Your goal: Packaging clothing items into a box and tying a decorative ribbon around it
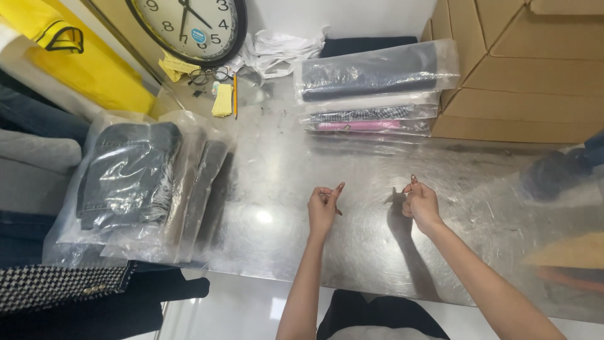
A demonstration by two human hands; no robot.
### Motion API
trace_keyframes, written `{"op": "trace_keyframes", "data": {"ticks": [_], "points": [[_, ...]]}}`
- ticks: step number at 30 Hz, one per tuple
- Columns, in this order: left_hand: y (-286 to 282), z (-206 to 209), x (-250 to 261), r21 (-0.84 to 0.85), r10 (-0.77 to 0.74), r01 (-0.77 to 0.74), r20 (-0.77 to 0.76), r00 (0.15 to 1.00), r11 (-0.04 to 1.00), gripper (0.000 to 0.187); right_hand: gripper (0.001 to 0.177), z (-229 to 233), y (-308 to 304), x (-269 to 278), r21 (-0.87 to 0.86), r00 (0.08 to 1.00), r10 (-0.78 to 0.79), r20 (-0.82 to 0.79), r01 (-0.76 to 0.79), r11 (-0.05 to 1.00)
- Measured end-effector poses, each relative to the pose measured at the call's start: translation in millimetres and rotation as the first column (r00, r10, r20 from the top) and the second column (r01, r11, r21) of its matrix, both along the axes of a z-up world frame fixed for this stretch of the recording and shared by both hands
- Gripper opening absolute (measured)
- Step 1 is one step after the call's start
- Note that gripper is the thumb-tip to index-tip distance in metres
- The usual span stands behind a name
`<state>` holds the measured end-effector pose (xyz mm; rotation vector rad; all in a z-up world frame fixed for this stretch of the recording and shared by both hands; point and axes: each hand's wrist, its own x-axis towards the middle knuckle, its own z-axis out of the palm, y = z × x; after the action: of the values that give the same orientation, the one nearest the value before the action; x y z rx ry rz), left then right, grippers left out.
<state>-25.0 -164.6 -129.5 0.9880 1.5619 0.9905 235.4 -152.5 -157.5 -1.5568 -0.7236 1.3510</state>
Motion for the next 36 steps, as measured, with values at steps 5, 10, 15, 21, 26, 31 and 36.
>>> {"op": "trace_keyframes", "data": {"ticks": [5, 10, 15, 21, 26, 31, 36], "points": [[-2, -7, -3, 0.025, 0.007, -0.002, -0.181, 0.984, 1.000, 0.029, 0.037, -75, 6, 37, 0.087, 0.903, -0.086, 0.421, 0.054, 0.995], [-10, -20, 9, 0.049, 0.046, -0.030, -0.358, 0.933, 0.998, 0.017, 0.028, -48, -10, 43, 0.088, 0.763, -0.100, 0.639, 0.057, 0.994], [-19, 1, 35, 0.215, 0.111, -0.039, -0.337, 0.935, 0.976, 0.018, 0.028, -40, -7, 55, 0.197, 0.643, -0.083, 0.761, -0.107, 0.975], [-21, -38, 66, 0.337, 0.203, -0.026, -0.502, 0.841, 0.941, 0.036, 0.042, 3, -4, 49, 0.165, 0.718, 0.090, 0.690, -0.277, 0.947], [-22, -38, 67, 0.249, 0.123, 0.059, -0.653, 0.748, 0.967, 0.048, 0.049, -5, 0, 50, 0.091, 0.645, 0.207, 0.735, -0.397, 0.913], [-19, -43, 69, 0.189, 0.073, 0.100, -0.735, 0.674, 0.977, 0.056, 0.053, -30, 0, 53, 0.044, 0.471, 0.217, 0.855, -0.484, 0.874], [-19, -51, 71, 0.218, 0.112, 0.086, -0.755, 0.646, 0.972, 0.060, 0.055, -44, -1, 55, -0.010, 0.300, 0.188, 0.935, -0.508, 0.861]]}}
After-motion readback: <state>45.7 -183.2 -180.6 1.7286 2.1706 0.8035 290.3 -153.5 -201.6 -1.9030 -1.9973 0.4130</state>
